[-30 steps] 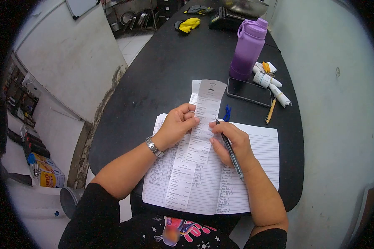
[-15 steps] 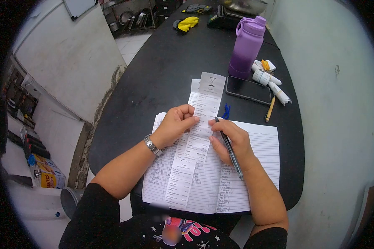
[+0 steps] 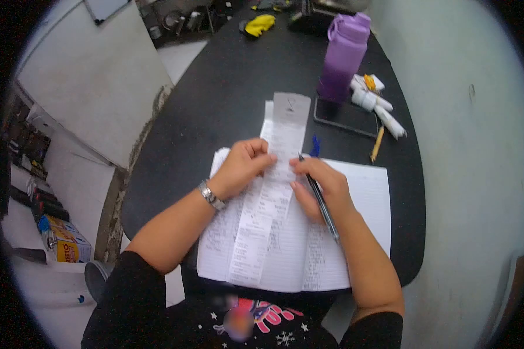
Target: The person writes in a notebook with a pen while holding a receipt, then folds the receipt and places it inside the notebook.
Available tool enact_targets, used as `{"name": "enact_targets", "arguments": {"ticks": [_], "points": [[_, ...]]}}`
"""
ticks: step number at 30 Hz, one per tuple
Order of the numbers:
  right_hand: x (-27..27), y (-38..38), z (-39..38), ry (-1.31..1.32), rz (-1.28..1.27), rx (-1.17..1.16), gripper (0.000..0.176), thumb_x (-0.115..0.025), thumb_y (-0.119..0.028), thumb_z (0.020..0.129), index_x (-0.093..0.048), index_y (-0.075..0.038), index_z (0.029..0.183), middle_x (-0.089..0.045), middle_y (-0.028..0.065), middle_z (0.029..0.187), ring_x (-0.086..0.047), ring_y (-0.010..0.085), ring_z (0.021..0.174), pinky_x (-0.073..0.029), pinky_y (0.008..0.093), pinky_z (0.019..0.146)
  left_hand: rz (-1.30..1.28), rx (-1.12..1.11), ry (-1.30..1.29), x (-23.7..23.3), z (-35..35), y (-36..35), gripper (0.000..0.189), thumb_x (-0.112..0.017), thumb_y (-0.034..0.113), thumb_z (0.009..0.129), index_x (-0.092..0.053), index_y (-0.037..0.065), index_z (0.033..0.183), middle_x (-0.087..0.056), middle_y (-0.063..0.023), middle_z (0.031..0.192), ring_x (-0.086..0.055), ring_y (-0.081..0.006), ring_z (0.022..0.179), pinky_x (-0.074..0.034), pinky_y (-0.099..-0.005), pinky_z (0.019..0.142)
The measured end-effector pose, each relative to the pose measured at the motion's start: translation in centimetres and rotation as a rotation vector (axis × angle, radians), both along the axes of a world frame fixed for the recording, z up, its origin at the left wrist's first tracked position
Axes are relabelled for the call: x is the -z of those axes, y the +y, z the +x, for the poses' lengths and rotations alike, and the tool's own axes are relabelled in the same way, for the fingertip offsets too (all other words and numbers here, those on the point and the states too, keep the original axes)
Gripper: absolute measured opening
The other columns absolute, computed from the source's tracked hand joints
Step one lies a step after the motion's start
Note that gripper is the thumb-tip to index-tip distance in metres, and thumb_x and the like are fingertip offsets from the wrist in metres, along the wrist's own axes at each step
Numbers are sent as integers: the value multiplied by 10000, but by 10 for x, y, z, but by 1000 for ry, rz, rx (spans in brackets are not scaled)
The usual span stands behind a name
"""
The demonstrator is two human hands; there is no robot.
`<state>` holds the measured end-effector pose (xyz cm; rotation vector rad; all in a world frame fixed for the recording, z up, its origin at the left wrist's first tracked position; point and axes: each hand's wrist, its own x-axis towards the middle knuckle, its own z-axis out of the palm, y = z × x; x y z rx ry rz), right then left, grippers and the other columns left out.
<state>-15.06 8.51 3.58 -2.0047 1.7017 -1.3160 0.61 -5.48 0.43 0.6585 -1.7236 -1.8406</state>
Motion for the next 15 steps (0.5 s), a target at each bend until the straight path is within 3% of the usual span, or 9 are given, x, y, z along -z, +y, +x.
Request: {"name": "enact_targets", "arguments": {"ticks": [5,6,9,10,13,14,15], "points": [[6,0,-12,-39,-80,20,243,-668,-53,767,-624,-12,1002,-654,167,1038,-639,263,982,-489,331,869,-25,-9,-33,6,-4,1,99,-645,118,829,-589,67,765,-577,27,670,-474,-21,555,-380,-179,502],[2,1,-14,-63,-87,73,194,-618,-101,843,-636,-20,1018,-657,137,1044,-644,233,958,-495,319,854,-7,-5,-25,1,-4,3,94,-638,117,834,-590,64,772,-591,17,686,-475,-21,555,-383,-176,504],[-14,6,-17,-470,-138,87,224,-522,-178,936,-640,-12,1028,-669,118,1000,-641,205,949,-490,300,855,16,23,-16,4,-5,2,90,-616,119,851,-600,43,806,-630,-20,748,-504,-25,576,-407,-169,531],[-19,10,-11,-588,-115,142,367,-416,-288,991,-641,-1,1035,-671,113,890,-637,172,854,-490,283,799,-10,24,-46,-1,-3,2,92,-615,120,852,-603,37,814,-632,-24,755,-514,-27,584,-415,-170,539],[-17,36,-15,-806,105,125,457,-387,-353,996,-637,28,1021,-642,104,767,-603,144,706,-481,266,681,-36,23,-78,3,-3,-2,107,-617,129,852,-612,22,841,-634,-29,772,-540,-35,609,-435,-173,561],[-14,43,-5,-858,112,190,499,-354,-366,999,-644,40,985,-612,91,718,-544,122,605,-450,248,586,-63,17,-98,3,-3,-2,110,-618,131,851,-612,22,843,-634,-29,771,-539,-36,610,-436,-175,563],[-12,54,1,-946,166,170,473,-359,-346,999,-630,39,957,-606,92,712,-544,122,605,-453,248,585,-86,11,-119,4,-3,-2,112,-620,134,850,-613,22,844,-634,-29,771,-538,-37,612,-437,-177,565]]}}
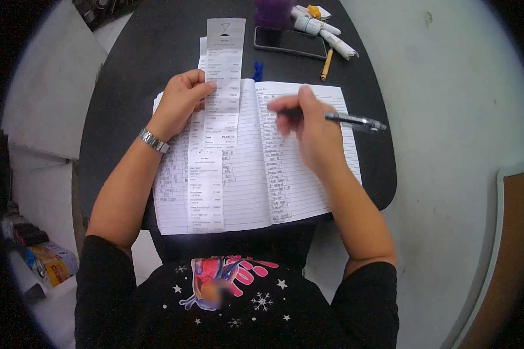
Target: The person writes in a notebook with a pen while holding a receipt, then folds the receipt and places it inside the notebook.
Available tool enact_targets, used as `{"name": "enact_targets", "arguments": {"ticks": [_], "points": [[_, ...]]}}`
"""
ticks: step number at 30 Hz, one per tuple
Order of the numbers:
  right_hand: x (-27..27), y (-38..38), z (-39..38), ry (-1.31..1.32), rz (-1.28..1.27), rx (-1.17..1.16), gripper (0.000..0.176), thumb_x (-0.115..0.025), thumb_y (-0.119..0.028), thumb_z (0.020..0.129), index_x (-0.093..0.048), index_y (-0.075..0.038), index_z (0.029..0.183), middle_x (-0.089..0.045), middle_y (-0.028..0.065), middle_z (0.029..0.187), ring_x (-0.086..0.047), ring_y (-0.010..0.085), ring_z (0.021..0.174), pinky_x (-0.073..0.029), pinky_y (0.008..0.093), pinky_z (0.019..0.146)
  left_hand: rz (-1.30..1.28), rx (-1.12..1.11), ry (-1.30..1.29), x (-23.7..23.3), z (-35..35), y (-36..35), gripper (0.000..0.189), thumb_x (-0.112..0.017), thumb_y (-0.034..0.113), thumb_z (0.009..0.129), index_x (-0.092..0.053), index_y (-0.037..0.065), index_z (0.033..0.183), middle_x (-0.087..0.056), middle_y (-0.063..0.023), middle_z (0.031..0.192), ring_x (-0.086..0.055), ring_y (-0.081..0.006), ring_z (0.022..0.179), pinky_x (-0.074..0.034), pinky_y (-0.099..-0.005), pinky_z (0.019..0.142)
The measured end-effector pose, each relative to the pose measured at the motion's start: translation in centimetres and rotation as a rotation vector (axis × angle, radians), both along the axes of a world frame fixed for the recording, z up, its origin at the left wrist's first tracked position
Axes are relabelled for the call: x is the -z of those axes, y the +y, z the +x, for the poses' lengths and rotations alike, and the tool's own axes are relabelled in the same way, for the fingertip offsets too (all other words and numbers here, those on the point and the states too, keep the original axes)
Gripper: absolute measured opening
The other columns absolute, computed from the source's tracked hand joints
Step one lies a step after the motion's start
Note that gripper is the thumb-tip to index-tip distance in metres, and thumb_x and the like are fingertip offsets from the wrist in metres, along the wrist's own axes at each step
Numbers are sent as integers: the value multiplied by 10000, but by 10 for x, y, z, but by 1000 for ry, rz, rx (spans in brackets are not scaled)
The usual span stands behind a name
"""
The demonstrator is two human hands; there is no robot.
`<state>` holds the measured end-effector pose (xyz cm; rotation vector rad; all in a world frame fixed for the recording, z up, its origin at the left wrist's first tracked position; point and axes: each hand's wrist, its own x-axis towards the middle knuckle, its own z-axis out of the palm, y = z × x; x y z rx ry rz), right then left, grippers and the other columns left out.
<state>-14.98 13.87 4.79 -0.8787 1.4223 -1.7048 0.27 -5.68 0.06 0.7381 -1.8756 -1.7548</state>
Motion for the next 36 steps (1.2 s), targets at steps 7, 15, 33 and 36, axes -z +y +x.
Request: {"name": "enact_targets", "arguments": {"ticks": [7,15,33,36], "points": [[29,52,28,-224,-41,-23,228,-420,-168,976,-482,-21,812,-577,99,696,-542,127,610,-468,268,596,3,9,28,-1,-1,3,114,-621,145,850,-612,34,828,-637,-25,774,-545,-44,630,-449,-193,588],[45,81,17,-63,-99,117,169,-497,-116,944,-494,-34,796,-560,67,711,-513,121,608,-475,313,651,51,-13,92,4,-2,2,128,-627,135,818,-614,10,791,-612,-7,704,-494,-48,575,-411,-203,545],[46,99,4,112,-113,170,321,-458,-169,972,-428,-51,675,-444,41,562,-397,92,490,-511,342,714,-56,10,43,3,0,0,136,-630,163,851,-629,28,862,-628,-4,765,-519,-27,628,-425,-187,574],[46,99,4,64,-110,170,322,-474,-171,967,-426,-56,671,-447,41,562,-404,93,489,-510,329,696,-5,7,63,-1,0,3,120,-628,152,850,-630,32,847,-628,-5,755,-510,-29,612,-418,-188,565]]}}
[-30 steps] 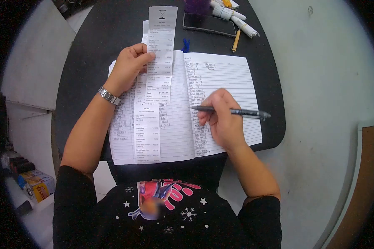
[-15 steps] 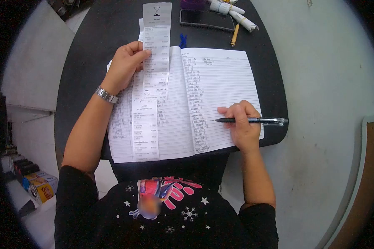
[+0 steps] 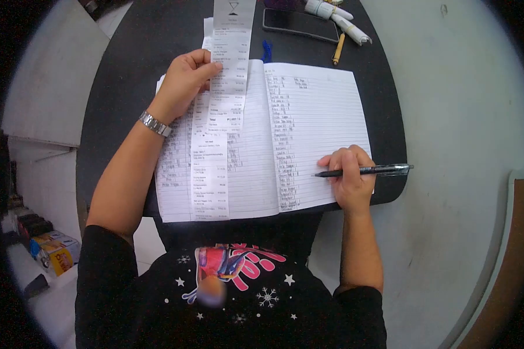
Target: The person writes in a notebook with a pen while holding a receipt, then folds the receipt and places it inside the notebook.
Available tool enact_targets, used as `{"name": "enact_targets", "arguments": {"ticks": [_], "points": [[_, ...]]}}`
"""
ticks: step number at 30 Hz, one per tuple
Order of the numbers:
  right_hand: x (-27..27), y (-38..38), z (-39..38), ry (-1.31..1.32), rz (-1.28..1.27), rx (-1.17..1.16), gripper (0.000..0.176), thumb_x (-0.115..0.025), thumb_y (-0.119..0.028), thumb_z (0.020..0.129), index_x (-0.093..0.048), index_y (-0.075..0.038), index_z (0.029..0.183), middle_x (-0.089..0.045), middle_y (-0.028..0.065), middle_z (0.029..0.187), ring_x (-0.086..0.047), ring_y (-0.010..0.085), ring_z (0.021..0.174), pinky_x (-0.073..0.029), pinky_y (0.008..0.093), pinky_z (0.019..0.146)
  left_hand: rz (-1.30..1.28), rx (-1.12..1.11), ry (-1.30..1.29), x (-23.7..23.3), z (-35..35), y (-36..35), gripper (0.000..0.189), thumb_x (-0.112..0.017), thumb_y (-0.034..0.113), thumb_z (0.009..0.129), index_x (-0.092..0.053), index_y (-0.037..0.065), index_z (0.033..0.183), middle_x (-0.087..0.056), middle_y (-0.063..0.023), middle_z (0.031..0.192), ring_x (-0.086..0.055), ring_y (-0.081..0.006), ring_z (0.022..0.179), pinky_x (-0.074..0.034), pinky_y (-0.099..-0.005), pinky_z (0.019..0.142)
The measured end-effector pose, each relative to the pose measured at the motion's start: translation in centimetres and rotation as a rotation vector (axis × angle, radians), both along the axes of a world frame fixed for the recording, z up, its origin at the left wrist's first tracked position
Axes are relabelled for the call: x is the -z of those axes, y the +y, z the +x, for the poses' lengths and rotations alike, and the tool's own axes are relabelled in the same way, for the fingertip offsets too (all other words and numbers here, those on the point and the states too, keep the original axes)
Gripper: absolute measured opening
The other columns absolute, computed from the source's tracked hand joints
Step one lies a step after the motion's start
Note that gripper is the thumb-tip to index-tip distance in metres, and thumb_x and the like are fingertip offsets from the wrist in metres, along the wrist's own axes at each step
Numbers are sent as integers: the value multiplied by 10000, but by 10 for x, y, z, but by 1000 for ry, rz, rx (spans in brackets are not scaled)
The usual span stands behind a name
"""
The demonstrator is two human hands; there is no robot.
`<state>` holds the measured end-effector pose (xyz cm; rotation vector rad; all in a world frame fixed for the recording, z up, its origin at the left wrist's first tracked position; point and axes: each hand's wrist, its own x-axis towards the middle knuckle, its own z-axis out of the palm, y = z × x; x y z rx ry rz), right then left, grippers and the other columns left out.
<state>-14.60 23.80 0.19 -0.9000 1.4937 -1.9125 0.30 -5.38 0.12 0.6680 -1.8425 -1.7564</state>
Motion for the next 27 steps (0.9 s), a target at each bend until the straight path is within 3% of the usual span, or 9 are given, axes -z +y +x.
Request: {"name": "enact_targets", "arguments": {"ticks": [8,15,27], "points": [[-23,-20,-1,-74,187,-21,255,-475,-122,954,-450,-56,710,-486,46,604,-434,84,526,-489,281,638,-35,-25,-59,-5,1,2,122,-630,148,841,-614,38,790,-608,-11,706,-480,-44,566,-397,-192,542],[-41,-74,1,-170,157,-55,160,-562,-109,912,-487,-58,780,-526,25,664,-521,87,602,-472,247,621,-80,-37,-104,-6,1,3,122,-624,143,842,-602,35,790,-591,-1,693,-477,-44,570,-390,-198,535],[-8,-105,-33,-42,199,-41,274,-589,-204,910,-481,-88,687,-491,10,622,-483,79,532,-443,240,492,-91,-30,-99,-6,1,2,111,-620,128,845,-598,34,791,-587,7,687,-476,-38,564,-388,-199,524]]}}
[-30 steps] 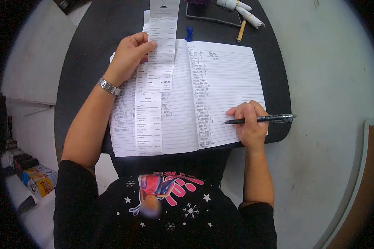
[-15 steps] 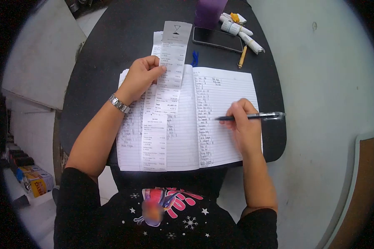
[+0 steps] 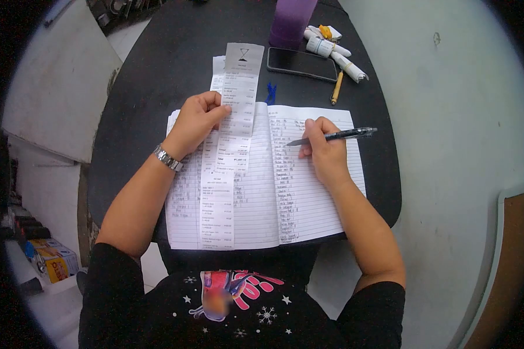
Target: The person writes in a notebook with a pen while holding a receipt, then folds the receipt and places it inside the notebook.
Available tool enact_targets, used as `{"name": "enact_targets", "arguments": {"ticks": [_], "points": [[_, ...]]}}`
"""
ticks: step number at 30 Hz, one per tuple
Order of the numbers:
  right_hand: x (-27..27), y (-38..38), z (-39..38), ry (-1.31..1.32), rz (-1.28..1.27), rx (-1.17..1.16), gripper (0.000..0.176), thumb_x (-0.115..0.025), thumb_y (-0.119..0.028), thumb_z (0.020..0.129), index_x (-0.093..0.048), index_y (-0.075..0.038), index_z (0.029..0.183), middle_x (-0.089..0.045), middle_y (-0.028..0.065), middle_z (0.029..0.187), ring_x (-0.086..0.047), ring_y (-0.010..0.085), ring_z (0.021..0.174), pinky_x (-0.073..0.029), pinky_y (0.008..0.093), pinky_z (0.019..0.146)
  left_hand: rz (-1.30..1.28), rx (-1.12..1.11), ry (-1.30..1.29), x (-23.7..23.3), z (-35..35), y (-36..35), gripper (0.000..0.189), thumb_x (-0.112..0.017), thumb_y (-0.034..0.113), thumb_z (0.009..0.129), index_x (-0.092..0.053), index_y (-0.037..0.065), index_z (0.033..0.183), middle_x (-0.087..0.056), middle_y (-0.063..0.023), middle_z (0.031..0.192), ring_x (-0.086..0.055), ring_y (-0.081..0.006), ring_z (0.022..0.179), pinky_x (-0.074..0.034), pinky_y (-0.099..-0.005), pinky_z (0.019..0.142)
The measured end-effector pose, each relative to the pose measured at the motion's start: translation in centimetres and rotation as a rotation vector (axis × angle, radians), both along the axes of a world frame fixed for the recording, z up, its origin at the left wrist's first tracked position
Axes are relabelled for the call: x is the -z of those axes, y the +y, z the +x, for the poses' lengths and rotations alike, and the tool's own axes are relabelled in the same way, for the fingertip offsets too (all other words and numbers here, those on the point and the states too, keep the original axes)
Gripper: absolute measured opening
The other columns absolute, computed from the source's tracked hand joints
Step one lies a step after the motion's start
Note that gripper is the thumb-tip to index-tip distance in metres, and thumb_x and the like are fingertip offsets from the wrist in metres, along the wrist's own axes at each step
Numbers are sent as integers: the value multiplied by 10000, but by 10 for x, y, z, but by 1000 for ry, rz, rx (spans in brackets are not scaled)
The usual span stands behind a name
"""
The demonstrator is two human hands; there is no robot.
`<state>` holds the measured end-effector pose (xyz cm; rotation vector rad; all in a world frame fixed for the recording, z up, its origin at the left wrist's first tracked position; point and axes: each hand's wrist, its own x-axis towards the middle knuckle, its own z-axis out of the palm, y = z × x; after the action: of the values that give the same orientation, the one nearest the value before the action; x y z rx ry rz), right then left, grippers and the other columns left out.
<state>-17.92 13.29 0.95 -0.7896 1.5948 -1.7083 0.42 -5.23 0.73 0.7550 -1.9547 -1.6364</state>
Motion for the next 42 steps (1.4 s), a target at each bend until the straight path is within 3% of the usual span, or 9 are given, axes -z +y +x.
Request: {"name": "enact_targets", "arguments": {"ticks": [7,13,16,25,35,42], "points": [[-5,-11,-17,-6,81,-7,265,-625,-204,890,-483,-87,699,-486,6,595,-476,79,515,-424,237,471,22,-5,-3,-2,-1,1,108,-618,123,847,-606,26,801,-598,2,695,-482,-40,566,-391,-196,529],[1,-19,-19,-46,-17,47,222,-671,-121,846,-493,-85,719,-520,12,631,-485,68,532,-488,243,546,70,8,18,1,-1,-1,94,-619,111,842,-612,23,808,-605,-3,708,-477,-37,564,-389,-190,530],[0,-17,-18,17,5,53,199,-635,-79,871,-481,-80,745,-490,3,644,-482,67,543,-544,276,602,89,10,43,3,-1,-1,87,-619,106,839,-611,27,805,-603,-1,707,-472,-33,562,-384,-189,525],[-2,-6,-13,22,51,69,245,-603,-35,869,-451,-94,686,-480,-2,616,-457,37,528,-561,251,624,58,1,34,2,-2,0,91,-620,106,839,-606,35,784,-598,0,689,-473,-29,561,-376,-187,512],[-13,17,13,-130,23,70,259,-594,-7,836,-440,-80,640,-459,0,598,-433,56,508,-495,236,520,19,8,8,3,-1,-2,113,-621,135,844,-606,32,800,-596,-2,699,-479,-42,567,-392,-196,527],[-10,42,19,105,124,21,295,-598,-19,835,-425,-87,607,-475,-27,573,-408,35,497,-329,193,457,38,-5,9,3,-2,-1,115,-625,138,841,-624,24,823,-613,-12,718,-480,-38,568,-389,-188,532]]}}
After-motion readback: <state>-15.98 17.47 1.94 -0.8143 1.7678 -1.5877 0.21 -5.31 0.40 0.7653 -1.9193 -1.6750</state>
